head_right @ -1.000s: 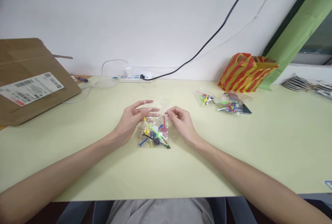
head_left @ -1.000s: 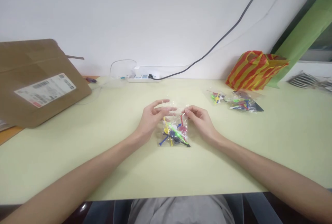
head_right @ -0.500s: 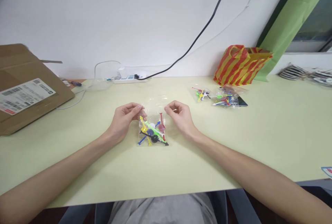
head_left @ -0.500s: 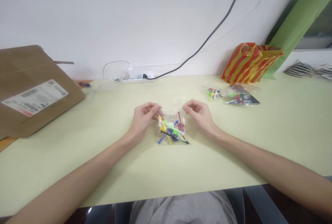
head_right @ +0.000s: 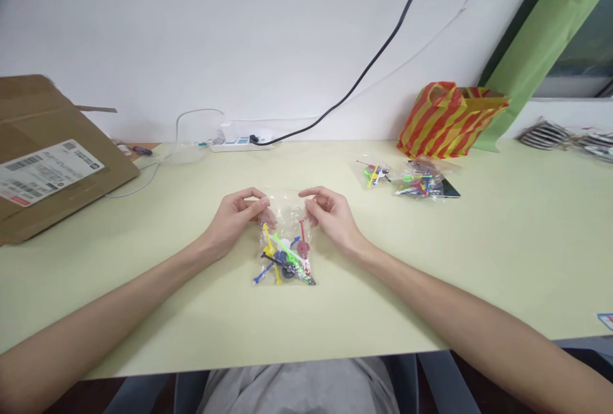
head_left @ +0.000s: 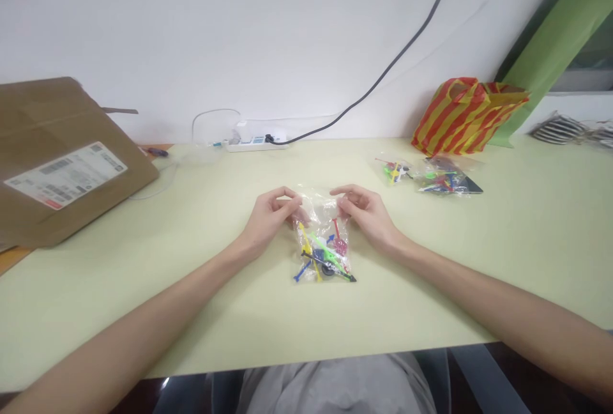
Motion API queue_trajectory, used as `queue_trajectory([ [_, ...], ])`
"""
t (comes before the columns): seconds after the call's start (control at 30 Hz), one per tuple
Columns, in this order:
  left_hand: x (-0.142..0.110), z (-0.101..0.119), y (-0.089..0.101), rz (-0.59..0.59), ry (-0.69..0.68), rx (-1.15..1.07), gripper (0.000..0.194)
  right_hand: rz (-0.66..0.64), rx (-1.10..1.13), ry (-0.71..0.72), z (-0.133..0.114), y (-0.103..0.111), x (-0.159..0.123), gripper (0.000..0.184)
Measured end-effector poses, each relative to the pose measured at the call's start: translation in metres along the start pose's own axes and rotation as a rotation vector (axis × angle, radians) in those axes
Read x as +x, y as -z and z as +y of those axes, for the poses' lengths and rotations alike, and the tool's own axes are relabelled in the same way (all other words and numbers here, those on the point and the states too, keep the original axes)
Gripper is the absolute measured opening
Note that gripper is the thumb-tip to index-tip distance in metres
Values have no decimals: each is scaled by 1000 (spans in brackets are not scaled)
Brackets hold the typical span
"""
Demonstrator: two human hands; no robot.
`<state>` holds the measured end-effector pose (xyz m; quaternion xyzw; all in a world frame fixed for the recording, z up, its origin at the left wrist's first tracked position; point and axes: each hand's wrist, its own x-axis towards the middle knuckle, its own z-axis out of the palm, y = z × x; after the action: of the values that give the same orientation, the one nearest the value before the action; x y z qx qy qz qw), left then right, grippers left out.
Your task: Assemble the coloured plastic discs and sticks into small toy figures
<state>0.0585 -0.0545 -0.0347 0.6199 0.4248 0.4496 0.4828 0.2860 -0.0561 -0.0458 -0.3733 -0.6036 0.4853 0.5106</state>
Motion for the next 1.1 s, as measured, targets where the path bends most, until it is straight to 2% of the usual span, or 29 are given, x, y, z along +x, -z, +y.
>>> queue_trajectory([
  [0.17, 2, -3, 4, 11, 5, -62, 38, -11, 39, 37, 4, 3, 3, 24],
  [0.33, 2, -3, 6, -22, 46, -147, 22, 4, -40, 103, 3, 5, 3, 17],
  [0.4, 2, -2, 6, -38, 35, -158, 21, -6, -83, 123, 1, 6, 2, 17],
  [0.63, -1, 1, 1, -32, 22, -113, 38, -114, -231, 241, -6, 7, -1, 23],
  [0.77, -2, 1, -3, -81, 58, -69, 71, -149, -389, 336, -10, 1, -4, 25],
  [0.8, -3, 1, -3, -95, 47, -41, 73, -142, -405, 340, -10, 0, -5, 25],
  [0.9, -4, -1, -4, -100, 21, 4, 63, -78, -345, 285, -7, -4, -7, 12],
  [0.93, -4, -1, -4, -88, 17, 10, 60, -68, -292, 247, -5, -5, -7, 15],
  [0.97, -4, -1, -4, -75, 13, 15, 57, -74, -234, 202, -3, -6, -6, 26],
  [1.03, -5, -2, -5, -61, 8, 16, 53, -134, -147, 109, 2, -6, -3, 40],
  [1.1, -6, -2, -6, -70, 5, 8, 51, -189, -121, 37, 5, -6, -1, 34],
])
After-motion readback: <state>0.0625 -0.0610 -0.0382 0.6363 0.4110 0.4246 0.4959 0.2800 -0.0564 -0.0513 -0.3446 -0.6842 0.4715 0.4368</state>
